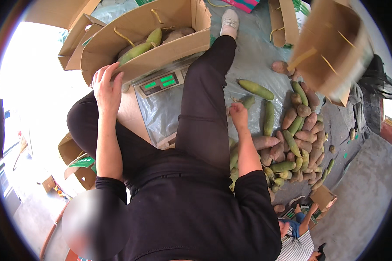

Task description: Sort and package harvested produce into boxes and paper bags using a digital scale.

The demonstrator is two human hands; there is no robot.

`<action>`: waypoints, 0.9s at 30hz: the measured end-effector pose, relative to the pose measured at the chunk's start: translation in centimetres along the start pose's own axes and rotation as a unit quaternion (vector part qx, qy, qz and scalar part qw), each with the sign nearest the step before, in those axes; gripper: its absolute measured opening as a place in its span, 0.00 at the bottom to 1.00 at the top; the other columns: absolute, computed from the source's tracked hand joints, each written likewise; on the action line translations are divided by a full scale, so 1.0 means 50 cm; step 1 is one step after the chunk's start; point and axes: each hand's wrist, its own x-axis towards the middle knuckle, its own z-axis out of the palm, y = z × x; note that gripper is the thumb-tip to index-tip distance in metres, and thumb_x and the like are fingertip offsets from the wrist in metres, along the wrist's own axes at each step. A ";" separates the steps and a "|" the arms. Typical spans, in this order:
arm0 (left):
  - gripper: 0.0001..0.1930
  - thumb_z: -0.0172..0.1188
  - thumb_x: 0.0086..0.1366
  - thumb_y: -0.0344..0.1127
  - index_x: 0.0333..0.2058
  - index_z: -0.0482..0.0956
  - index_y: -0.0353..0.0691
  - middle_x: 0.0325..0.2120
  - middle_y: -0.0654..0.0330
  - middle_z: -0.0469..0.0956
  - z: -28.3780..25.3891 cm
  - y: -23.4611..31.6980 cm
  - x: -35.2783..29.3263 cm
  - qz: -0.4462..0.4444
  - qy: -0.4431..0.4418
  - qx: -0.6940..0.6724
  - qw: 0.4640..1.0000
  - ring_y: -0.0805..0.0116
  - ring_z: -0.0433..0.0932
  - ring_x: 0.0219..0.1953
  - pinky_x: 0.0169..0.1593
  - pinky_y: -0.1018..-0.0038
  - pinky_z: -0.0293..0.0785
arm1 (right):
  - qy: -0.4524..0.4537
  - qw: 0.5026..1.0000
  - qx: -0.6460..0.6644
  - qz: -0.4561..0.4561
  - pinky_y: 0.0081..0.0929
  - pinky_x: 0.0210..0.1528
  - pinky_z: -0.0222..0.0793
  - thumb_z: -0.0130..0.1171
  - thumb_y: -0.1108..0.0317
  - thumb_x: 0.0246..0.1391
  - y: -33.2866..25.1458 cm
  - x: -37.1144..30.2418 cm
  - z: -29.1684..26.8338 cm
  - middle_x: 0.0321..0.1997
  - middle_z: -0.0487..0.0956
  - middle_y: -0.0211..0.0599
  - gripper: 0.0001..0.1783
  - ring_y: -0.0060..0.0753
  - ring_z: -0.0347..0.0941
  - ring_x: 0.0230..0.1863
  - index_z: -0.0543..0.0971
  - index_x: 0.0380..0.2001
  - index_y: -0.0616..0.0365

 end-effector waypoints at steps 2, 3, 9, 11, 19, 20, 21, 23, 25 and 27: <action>0.14 0.61 0.55 0.32 0.41 0.77 0.43 0.39 0.59 0.76 -0.002 0.007 0.002 -0.004 0.013 -0.012 1.000 0.59 0.72 0.46 0.55 0.62 0.61 | 0.001 1.000 0.020 -0.013 0.23 0.35 0.71 0.59 0.73 0.48 -0.021 0.008 -0.012 0.29 0.80 0.35 0.13 0.24 0.75 0.30 0.78 0.39 0.64; 0.13 0.61 0.55 0.32 0.41 0.78 0.42 0.39 0.58 0.76 -0.006 0.010 0.001 -0.011 0.022 -0.022 0.999 0.59 0.72 0.46 0.54 0.63 0.62 | -0.004 0.999 0.029 -0.023 0.22 0.36 0.70 0.57 0.74 0.50 -0.039 0.010 -0.014 0.30 0.79 0.33 0.12 0.22 0.74 0.31 0.77 0.40 0.63; 0.14 0.61 0.56 0.32 0.43 0.77 0.40 0.40 0.55 0.76 -0.082 0.027 0.019 -0.075 0.007 -0.122 0.990 0.59 0.72 0.46 0.52 0.67 0.66 | -0.025 0.992 0.123 -0.025 0.20 0.35 0.68 0.57 0.74 0.52 -0.139 0.049 -0.048 0.31 0.79 0.31 0.12 0.21 0.73 0.31 0.77 0.41 0.63; 0.14 0.60 0.57 0.30 0.43 0.77 0.39 0.39 0.56 0.76 -0.121 0.029 0.034 -0.095 0.009 -0.149 0.984 0.60 0.73 0.45 0.52 0.69 0.66 | -0.017 0.991 0.118 -0.053 0.18 0.35 0.68 0.57 0.73 0.52 -0.169 0.077 -0.066 0.30 0.78 0.31 0.11 0.20 0.72 0.30 0.77 0.40 0.64; 0.16 0.59 0.59 0.37 0.44 0.75 0.34 0.36 0.54 0.77 -0.229 -0.116 0.101 -0.177 -0.018 -0.107 0.978 0.64 0.74 0.42 0.49 0.69 0.67 | -0.050 0.975 0.121 -0.182 0.17 0.37 0.68 0.59 0.68 0.54 -0.412 0.160 -0.131 0.31 0.77 0.27 0.12 0.17 0.70 0.31 0.77 0.40 0.64; 0.16 0.59 0.59 0.37 0.44 0.75 0.34 0.36 0.54 0.77 -0.225 -0.138 0.106 -0.182 -0.011 -0.102 0.978 0.64 0.74 0.42 0.49 0.69 0.67 | -0.053 0.973 0.100 -0.199 0.17 0.37 0.67 0.60 0.66 0.54 -0.447 0.170 -0.132 0.30 0.77 0.27 0.13 0.17 0.70 0.31 0.78 0.39 0.63; 0.18 0.59 0.60 0.40 0.44 0.75 0.32 0.36 0.53 0.77 -0.213 -0.162 0.115 -0.222 -0.052 -0.116 0.967 0.64 0.74 0.42 0.48 0.69 0.68 | -0.058 0.973 0.083 -0.207 0.16 0.36 0.67 0.60 0.66 0.54 -0.479 0.181 -0.137 0.30 0.77 0.26 0.12 0.16 0.70 0.31 0.78 0.38 0.63; 0.23 0.58 0.60 0.46 0.40 0.75 0.27 0.33 0.50 0.77 -0.199 -0.187 0.123 -0.267 -0.112 -0.121 0.950 0.66 0.75 0.38 0.43 0.71 0.71 | -0.082 0.968 0.050 -0.231 0.17 0.34 0.66 0.59 0.61 0.54 -0.544 0.196 -0.134 0.29 0.77 0.27 0.15 0.17 0.70 0.30 0.78 0.36 0.63; 0.23 0.58 0.60 0.48 0.40 0.75 0.28 0.33 0.51 0.77 -0.181 -0.204 0.137 -0.285 -0.197 -0.100 0.933 0.67 0.74 0.38 0.43 0.71 0.70 | -0.087 0.968 -0.011 -0.236 0.18 0.33 0.65 0.59 0.57 0.54 -0.603 0.214 -0.123 0.29 0.77 0.27 0.18 0.18 0.70 0.30 0.78 0.36 0.62; 0.24 0.59 0.59 0.50 0.35 0.77 0.27 0.28 0.55 0.76 -0.152 -0.234 0.141 -0.286 -0.283 -0.069 0.913 0.69 0.73 0.32 0.36 0.71 0.70 | -0.072 0.962 -0.113 -0.240 0.24 0.34 0.66 0.59 0.46 0.50 -0.669 0.226 -0.095 0.24 0.77 0.35 0.27 0.23 0.71 0.28 0.78 0.31 0.66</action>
